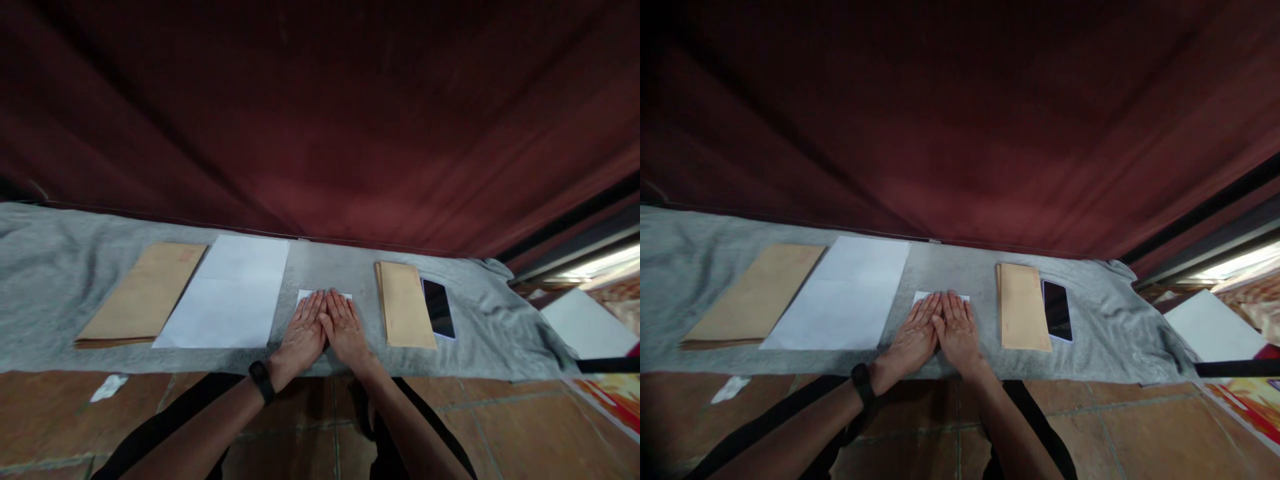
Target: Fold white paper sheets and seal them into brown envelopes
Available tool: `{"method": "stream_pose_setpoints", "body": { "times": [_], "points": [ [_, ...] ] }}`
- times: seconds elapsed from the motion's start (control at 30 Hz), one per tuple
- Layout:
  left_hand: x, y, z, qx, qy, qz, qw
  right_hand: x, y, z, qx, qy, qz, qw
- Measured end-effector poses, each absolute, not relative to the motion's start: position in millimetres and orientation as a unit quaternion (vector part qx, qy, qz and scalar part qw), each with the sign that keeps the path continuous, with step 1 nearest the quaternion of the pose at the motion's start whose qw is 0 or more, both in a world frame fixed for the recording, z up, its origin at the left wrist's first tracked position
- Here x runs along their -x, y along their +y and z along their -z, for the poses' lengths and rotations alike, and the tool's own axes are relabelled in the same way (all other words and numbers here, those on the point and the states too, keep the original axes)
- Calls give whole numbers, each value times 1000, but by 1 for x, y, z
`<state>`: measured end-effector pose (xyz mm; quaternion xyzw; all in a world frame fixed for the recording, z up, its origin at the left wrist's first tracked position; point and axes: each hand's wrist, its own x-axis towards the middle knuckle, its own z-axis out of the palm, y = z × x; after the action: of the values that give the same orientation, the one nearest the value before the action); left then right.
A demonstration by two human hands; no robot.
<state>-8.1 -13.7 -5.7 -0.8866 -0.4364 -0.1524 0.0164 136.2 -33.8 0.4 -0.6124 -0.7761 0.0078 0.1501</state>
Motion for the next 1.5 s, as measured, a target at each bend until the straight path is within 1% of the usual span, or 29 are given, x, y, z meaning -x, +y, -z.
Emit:
{"method": "stream_pose_setpoints", "body": {
  "times": [0.2,0.57,1.03,1.27,1.37,1.5],
  "points": [
    [12,-9,4,881,-448,152,6,-141,-31,7,613,-776,34,145],
    [17,-10,3,854,-495,161,7,-155,-35,8,640,-758,45,117],
    [26,-12,3,851,-507,137,0,-170,-59,16,668,-729,73,127],
    [21,-18,-3,834,-541,111,7,-170,-66,23,680,-718,80,126],
    [18,-18,-5,848,-518,113,5,-170,-67,23,679,-719,82,128],
    [18,-17,-4,891,-440,109,6,-168,-68,17,671,-724,90,133]
  ]
}}
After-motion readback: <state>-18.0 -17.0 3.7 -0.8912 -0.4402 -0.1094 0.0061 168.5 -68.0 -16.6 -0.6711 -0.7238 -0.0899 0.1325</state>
